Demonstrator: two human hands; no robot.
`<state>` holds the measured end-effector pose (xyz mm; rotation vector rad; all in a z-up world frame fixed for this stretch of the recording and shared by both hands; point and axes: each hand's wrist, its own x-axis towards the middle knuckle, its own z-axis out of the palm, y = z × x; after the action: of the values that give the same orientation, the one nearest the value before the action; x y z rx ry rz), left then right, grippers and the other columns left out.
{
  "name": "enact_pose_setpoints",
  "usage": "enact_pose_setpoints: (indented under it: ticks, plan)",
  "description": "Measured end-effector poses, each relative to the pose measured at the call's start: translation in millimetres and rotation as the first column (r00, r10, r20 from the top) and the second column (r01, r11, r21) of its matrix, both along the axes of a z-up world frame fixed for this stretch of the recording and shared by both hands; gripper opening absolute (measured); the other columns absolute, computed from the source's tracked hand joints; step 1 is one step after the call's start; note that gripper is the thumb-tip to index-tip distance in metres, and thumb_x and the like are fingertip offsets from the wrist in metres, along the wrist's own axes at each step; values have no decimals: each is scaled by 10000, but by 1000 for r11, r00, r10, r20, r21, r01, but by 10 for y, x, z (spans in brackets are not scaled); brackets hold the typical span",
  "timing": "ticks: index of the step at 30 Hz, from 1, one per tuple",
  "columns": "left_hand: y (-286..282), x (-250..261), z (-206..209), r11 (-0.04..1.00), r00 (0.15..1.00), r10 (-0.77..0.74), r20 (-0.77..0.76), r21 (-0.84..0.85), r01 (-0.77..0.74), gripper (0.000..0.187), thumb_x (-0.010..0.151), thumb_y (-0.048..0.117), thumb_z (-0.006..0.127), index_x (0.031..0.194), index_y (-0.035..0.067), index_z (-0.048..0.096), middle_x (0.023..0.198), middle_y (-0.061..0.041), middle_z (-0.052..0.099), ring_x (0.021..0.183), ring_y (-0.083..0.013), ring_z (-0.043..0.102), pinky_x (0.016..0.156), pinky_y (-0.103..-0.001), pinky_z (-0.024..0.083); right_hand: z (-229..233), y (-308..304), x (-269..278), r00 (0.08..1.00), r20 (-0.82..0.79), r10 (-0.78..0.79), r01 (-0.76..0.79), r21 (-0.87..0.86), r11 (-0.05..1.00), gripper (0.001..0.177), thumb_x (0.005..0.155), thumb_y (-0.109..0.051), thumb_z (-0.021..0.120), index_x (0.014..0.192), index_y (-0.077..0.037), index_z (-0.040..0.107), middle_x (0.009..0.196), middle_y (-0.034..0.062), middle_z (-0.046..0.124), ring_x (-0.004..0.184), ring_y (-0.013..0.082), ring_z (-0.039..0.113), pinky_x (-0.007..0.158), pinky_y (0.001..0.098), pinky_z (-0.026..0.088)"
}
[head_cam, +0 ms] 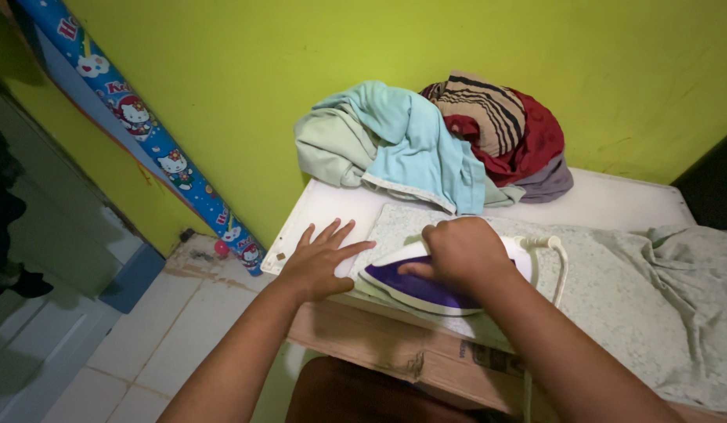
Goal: The person irons a light-colored patterned cloth on a makeshift ironing board. They use a purple and white iron to smooth the fabric, moving it back and forth across the surface. The person occasionally adjusts the cloth with their left hand to ensure even coverage.
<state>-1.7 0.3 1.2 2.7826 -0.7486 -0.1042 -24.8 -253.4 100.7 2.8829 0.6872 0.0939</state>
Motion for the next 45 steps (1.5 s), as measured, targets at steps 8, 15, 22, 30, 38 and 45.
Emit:
enact_pose_setpoints:
  ticks: [8, 15, 22, 30, 38, 45]
  plan:
    - [7, 11, -20, 1000, 1000, -3, -11, 12, 3, 859, 716, 373, 714, 1502, 507, 395, 1695, -63, 195, 1576, -255, 115, 1241, -544, 41, -44, -8, 11, 996, 64, -57, 54, 47, 997, 708, 776, -749, 665, 781, -43, 710, 750, 170, 714, 741, 356, 711, 688, 464, 562]
    - [-28, 4, 16, 998, 999, 32, -27, 59, -30, 910, 730, 390, 730, 1545, 433, 328, 1699, -36, 180, 1576, -236, 110, 1250, -513, 45, -21, -84, 13, 999, 40, 34, -34, 11, 999, 712, 756, -756, 669, 767, -45, 714, 726, 165, 718, 723, 359, 708, 687, 468, 556]
    - [-52, -22, 94, 997, 997, 58, -59, 58, -55, 992, 722, 394, 777, 1577, 362, 276, 1701, -19, 176, 1578, -227, 111, 1257, -513, 48, -74, -40, 90, 993, 78, -83, 77, 82, 994, 699, 769, -749, 667, 785, -52, 722, 756, 172, 719, 737, 354, 713, 682, 468, 558]
    - [-42, -1, 64, 997, 997, 54, -59, 64, -50, 978, 728, 397, 775, 1570, 371, 278, 1700, -15, 167, 1576, -224, 106, 1253, -514, 45, -22, -43, 55, 1000, 9, 27, -27, 14, 1000, 722, 751, -758, 675, 812, -40, 715, 768, 177, 722, 758, 365, 711, 695, 477, 554]
    - [-26, 10, 31, 999, 998, 44, -51, 29, -42, 989, 729, 386, 767, 1579, 360, 260, 1701, -9, 178, 1578, -224, 105, 1254, -514, 30, -110, 11, 208, 986, 109, -126, 117, 89, 989, 710, 777, -750, 670, 731, -43, 726, 723, 168, 712, 706, 345, 713, 662, 453, 556]
    - [-20, 18, 24, 999, 997, 46, -54, 5, -46, 982, 712, 373, 765, 1567, 374, 283, 1694, -19, 196, 1575, -226, 122, 1253, -518, 46, -113, 54, 291, 972, 110, -206, 195, 98, 976, 682, 773, -736, 686, 744, -56, 744, 725, 152, 725, 704, 327, 722, 646, 445, 556]
